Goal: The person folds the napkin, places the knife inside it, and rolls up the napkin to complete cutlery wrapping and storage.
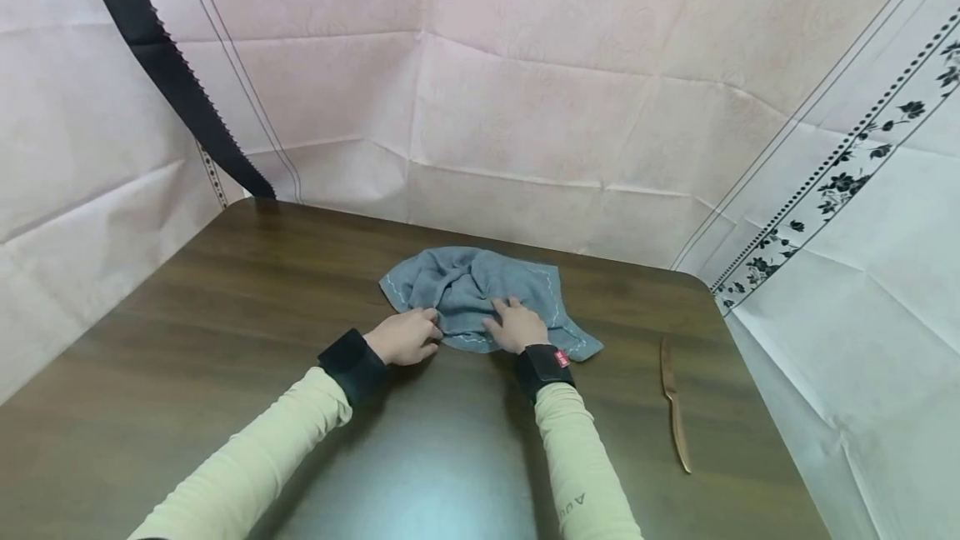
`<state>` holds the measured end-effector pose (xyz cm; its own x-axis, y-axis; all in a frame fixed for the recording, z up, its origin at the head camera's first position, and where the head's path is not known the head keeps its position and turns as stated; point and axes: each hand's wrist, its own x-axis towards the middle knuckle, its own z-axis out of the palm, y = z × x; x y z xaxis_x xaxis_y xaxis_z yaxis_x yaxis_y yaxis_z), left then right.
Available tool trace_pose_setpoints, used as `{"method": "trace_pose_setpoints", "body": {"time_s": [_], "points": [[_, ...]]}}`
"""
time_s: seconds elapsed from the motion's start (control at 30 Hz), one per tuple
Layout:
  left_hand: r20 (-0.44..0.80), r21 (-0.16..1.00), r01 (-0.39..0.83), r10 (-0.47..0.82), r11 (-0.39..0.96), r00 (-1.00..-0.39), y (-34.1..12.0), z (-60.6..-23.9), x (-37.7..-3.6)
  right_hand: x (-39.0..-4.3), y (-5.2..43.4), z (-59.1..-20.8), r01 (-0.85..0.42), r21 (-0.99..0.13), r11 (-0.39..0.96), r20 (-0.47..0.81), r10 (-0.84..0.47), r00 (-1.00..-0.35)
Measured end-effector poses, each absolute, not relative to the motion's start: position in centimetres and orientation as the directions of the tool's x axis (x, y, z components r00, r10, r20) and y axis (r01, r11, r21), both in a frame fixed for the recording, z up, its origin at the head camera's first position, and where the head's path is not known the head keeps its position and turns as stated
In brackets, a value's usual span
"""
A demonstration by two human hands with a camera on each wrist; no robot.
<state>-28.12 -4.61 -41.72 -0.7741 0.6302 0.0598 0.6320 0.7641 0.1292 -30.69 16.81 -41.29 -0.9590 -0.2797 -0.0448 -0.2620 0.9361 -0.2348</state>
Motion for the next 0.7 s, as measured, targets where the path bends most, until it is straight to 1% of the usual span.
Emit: {"method": "trace_pose_setpoints", "body": {"time_s": [0.13, 0.23, 0.37, 0.43, 0.53, 0.6, 0.7], "points": [[0.104, 0.135, 0.675, 0.667, 0.726, -0.738, -5.9, -41.7, -28.3, -30.3, 18.5, -41.3, -0.246, -0.241, 0.939, 0.027, -0.247, -0.969], [0.122, 0.162, 0.67, 0.659, 0.725, -0.742, -7.0, -41.7, -28.4, -29.9, 19.8, -41.6, -0.243, -0.214, 0.946, 0.044, -0.239, -0.97], [0.099, 0.208, 0.612, 0.606, 0.763, -0.789, -8.3, -41.5, -28.5, -29.1, 21.3, -41.9, -0.255, -0.192, 0.948, 0.033, -0.253, -0.967], [0.105, 0.208, 0.581, 0.573, 0.787, -0.813, -8.8, -41.5, -28.6, -28.9, 22.0, -42.0, -0.263, -0.186, 0.947, 0.027, -0.263, -0.965], [0.149, 0.167, 0.54, 0.52, 0.825, -0.841, -9.5, -41.6, -29.0, -28.6, 22.5, -42.0, -0.272, -0.176, 0.946, 0.023, -0.273, -0.962], [0.179, 0.115, 0.5, 0.477, 0.858, -0.861, -9.8, -41.7, -29.3, -28.5, 22.7, -41.9, -0.263, -0.17, 0.95, 0.017, -0.264, -0.964], [0.176, 0.035, 0.409, 0.398, 0.912, -0.901, -10.1, -41.6, -29.6, -28.4, 22.8, -41.8, -0.254, -0.154, 0.955, 0.015, -0.255, -0.967]]}}
